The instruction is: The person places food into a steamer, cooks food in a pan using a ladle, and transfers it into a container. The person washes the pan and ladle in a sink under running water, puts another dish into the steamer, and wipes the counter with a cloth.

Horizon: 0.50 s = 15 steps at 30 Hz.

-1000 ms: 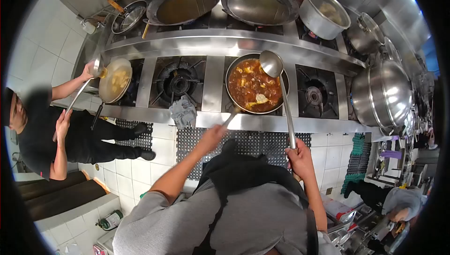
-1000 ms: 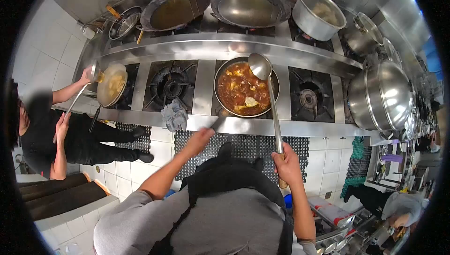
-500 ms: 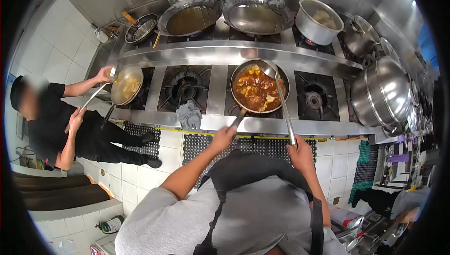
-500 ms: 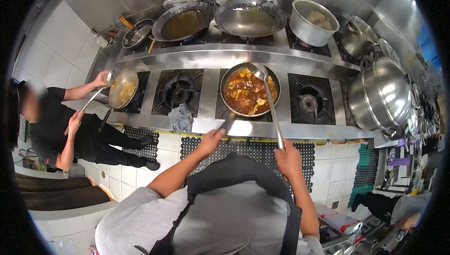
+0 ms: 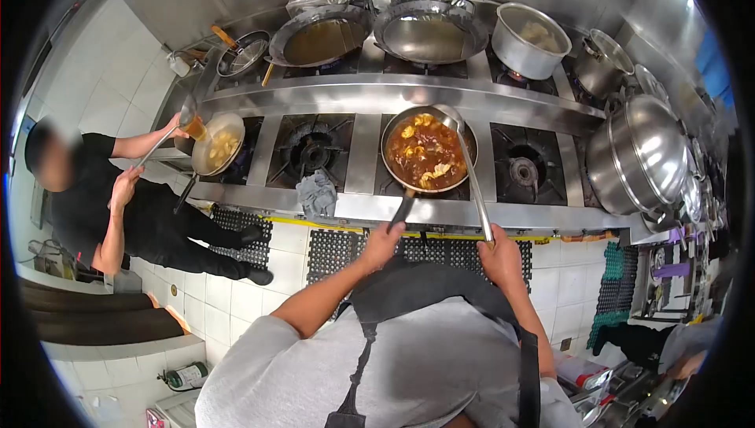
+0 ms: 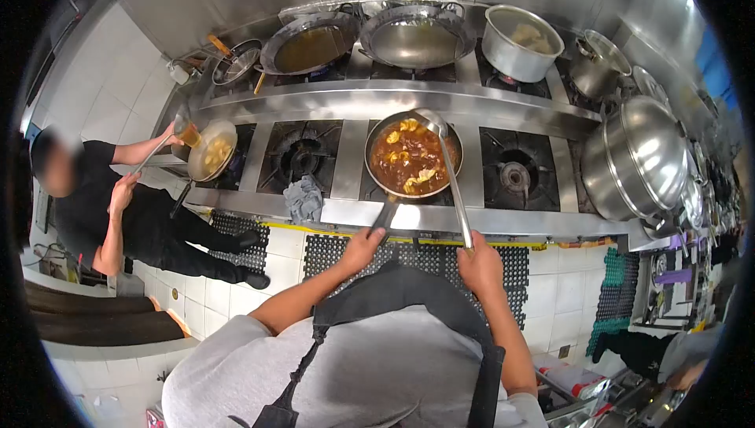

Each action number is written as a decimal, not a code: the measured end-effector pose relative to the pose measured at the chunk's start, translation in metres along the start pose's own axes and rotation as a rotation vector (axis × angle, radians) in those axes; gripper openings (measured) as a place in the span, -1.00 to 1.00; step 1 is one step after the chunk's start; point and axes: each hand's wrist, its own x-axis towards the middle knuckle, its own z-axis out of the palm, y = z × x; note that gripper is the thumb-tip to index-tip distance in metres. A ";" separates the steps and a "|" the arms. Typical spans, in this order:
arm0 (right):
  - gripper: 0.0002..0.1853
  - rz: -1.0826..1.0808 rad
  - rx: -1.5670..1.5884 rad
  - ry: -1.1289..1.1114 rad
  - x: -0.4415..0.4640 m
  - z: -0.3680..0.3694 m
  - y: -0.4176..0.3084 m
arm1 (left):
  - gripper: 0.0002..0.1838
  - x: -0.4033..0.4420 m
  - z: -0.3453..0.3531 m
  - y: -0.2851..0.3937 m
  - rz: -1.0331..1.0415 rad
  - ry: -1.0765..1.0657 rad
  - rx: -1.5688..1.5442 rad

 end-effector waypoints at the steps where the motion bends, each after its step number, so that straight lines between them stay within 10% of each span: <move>1: -0.44 -0.014 -0.003 0.013 0.002 0.000 0.002 | -0.30 -0.003 0.006 -0.001 0.005 -0.014 -0.011; 15: -0.43 -0.024 -0.095 0.052 0.015 0.020 0.006 | -0.39 0.017 0.038 -0.033 0.053 0.201 0.038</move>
